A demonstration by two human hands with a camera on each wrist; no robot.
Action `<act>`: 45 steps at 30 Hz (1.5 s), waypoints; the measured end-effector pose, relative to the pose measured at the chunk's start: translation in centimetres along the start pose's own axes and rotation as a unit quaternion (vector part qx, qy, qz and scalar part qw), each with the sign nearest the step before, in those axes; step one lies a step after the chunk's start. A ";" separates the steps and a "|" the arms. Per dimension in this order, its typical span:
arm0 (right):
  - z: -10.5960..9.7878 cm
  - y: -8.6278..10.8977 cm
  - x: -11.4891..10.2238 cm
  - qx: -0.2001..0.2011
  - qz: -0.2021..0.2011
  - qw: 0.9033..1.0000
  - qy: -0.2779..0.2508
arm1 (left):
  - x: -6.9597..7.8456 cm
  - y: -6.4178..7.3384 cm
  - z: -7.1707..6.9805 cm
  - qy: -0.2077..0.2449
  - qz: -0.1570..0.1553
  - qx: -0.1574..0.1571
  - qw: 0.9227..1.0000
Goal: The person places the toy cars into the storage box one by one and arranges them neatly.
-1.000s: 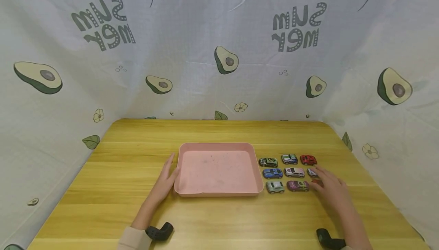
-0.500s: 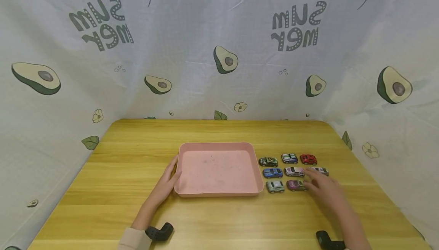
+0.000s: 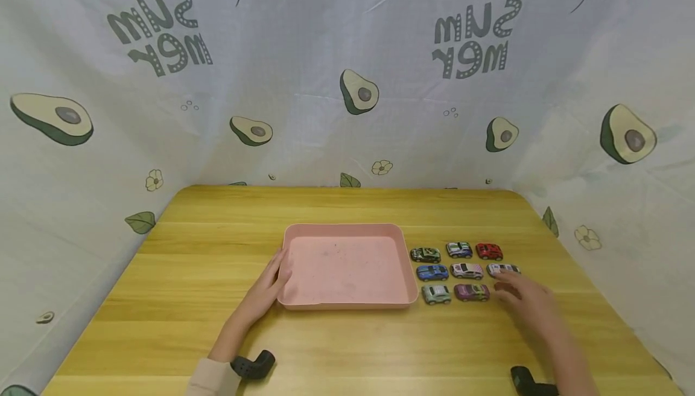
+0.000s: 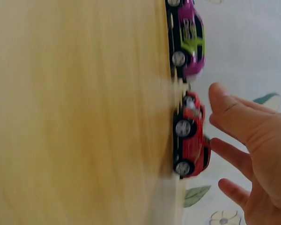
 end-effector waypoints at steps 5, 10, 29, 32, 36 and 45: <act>0.0 0.3 1.5 -0.006 0.010 1.000 0.028 | -0.2 -0.1 0.0 -0.010 -0.003 -0.001 1.000; 0.1 0.3 2.2 -0.012 0.013 0.999 0.034 | 0.0 -0.1 0.1 -0.002 0.003 -0.004 1.000; 0.5 -0.1 2.3 -0.013 -0.029 0.999 0.006 | 3.2 1.6 0.0 0.028 -0.018 -0.030 0.999; 0.4 -0.1 2.1 -0.010 -0.036 0.999 0.010 | 3.4 1.7 0.0 0.031 -0.017 -0.029 0.999; 0.2 0.1 1.9 -0.008 -0.039 0.999 0.015 | 3.5 1.6 0.0 0.036 -0.014 -0.031 0.999; -0.2 0.4 1.7 -0.009 -0.022 0.999 0.041 | 3.5 1.8 0.1 0.041 -0.017 -0.031 0.999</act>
Point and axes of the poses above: each hand's wrist, its own y-axis away from the middle knuckle, its own z-axis out of the palm, x = y × z, the point moved 10 cm from there along -y, towards the middle knuckle, and after that the axes turned 9 degrees about -x, right-handed, at the moved point
